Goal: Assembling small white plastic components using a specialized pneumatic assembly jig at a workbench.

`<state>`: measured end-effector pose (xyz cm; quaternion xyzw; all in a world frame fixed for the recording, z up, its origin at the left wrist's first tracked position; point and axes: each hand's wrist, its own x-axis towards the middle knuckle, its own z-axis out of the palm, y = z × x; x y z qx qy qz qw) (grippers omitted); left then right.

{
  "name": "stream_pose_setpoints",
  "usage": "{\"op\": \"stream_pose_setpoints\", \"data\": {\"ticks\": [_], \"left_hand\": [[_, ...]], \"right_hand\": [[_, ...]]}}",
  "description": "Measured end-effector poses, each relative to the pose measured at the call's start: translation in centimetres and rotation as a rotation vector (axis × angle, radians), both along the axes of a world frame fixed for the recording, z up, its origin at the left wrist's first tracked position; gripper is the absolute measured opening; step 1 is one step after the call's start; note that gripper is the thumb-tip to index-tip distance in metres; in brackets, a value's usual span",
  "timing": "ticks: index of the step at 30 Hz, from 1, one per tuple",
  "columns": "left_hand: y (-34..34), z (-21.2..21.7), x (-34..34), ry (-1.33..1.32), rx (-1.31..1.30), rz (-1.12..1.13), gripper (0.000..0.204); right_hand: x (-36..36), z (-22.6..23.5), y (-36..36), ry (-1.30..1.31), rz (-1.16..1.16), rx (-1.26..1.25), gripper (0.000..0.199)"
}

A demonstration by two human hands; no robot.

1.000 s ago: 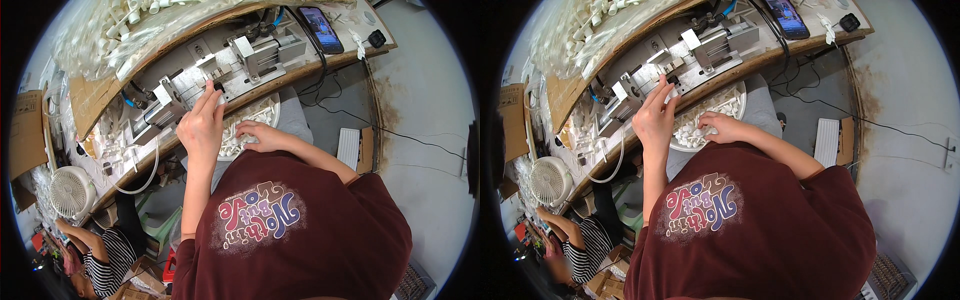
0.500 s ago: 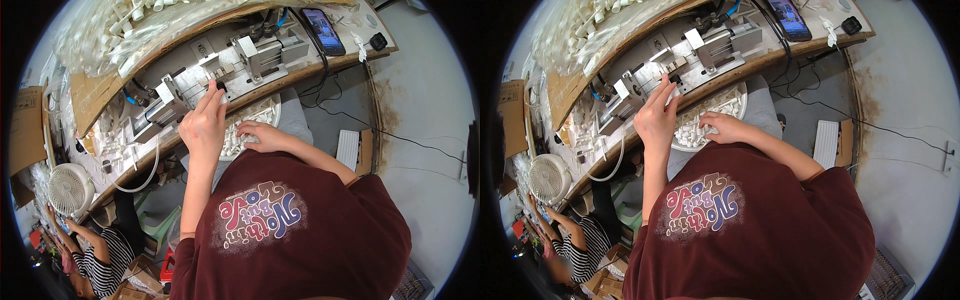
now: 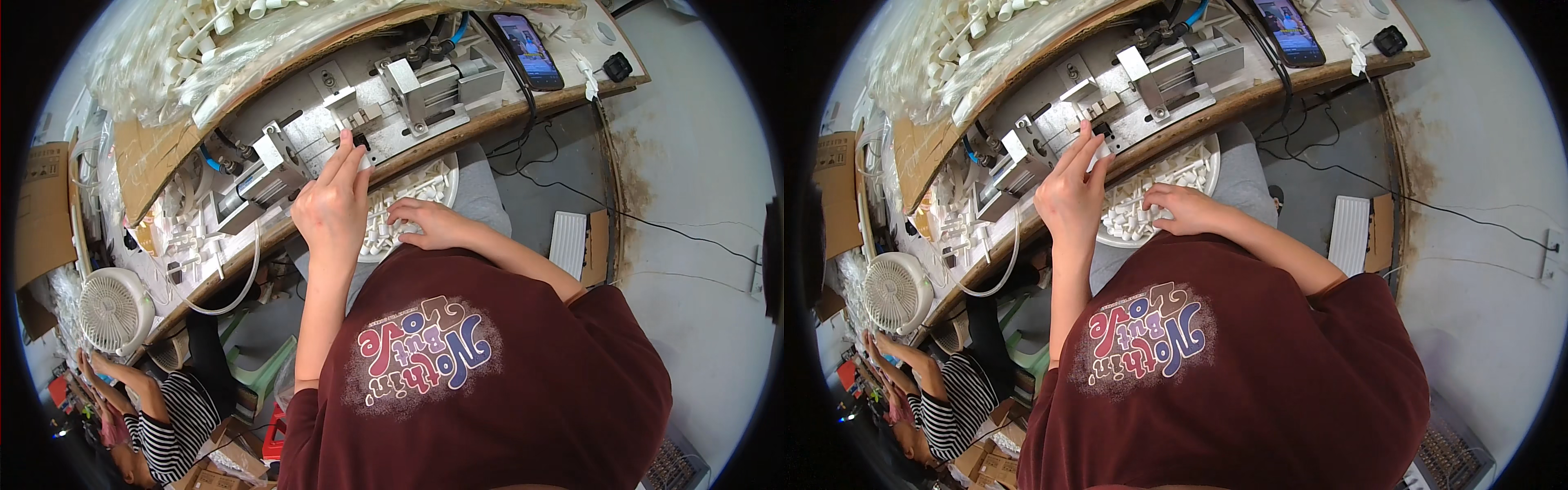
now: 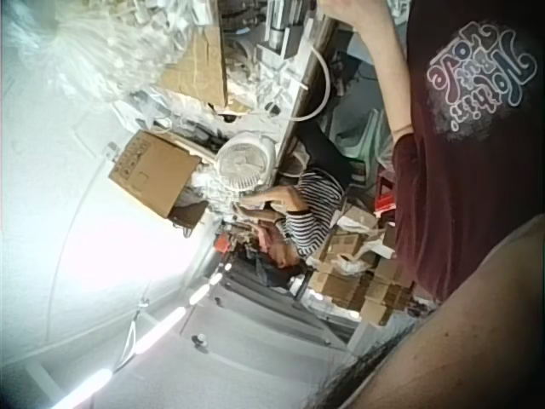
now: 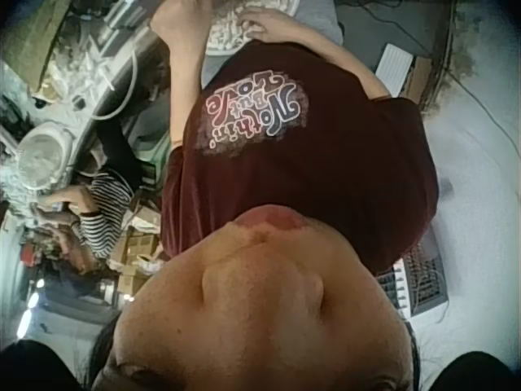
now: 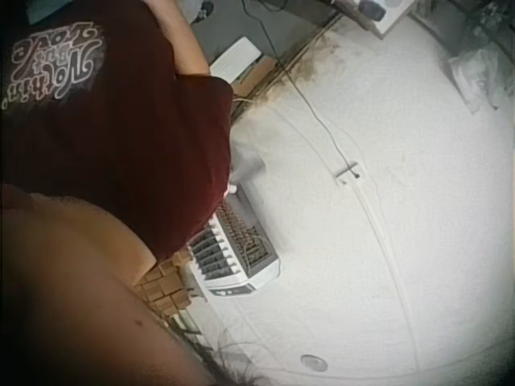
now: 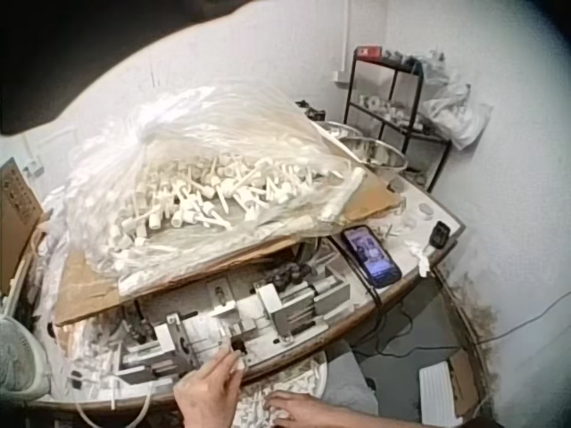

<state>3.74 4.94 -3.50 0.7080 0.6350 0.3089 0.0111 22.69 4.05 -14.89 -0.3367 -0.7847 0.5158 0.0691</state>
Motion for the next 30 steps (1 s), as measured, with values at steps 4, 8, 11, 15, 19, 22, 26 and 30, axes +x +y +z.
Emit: {"op": "stream_pose_setpoints", "data": {"ticks": [4,8,11,15,19,22,26,30], "left_hand": [[-0.1,-0.1,-0.1,0.014,0.007,0.003,0.022],[-0.2,0.2,0.1,0.060,0.046,-0.003,0.022],[-0.2,0.1,0.0,0.041,0.041,-0.002,0.022],[-0.2,0.2,0.1,0.059,0.034,0.006,0.023],[-0.2,0.2,0.3,0.073,0.019,0.022,0.024],[-0.1,0.3,0.4,0.080,0.008,0.027,0.024],[0.1,0.2,0.3,0.061,0.033,0.003,0.023],[0.2,0.3,0.3,0.062,0.035,0.006,0.022]], "right_hand": [[-0.1,0.1,0.0,-0.008,0.014,0.044,0.032],[-0.1,0.1,0.0,0.025,0.010,0.048,0.033],[-0.1,-0.3,-0.1,0.036,0.000,0.044,0.033],[0.1,-0.9,-0.2,0.075,0.006,0.086,0.031],[0.0,-1.0,-0.2,0.074,0.005,0.053,0.031],[0.0,-1.2,-0.2,0.083,0.002,0.066,0.031],[0.0,-1.1,-0.1,0.046,0.023,0.061,0.033],[0.0,-1.5,-0.2,0.070,0.003,0.074,0.031]]}}
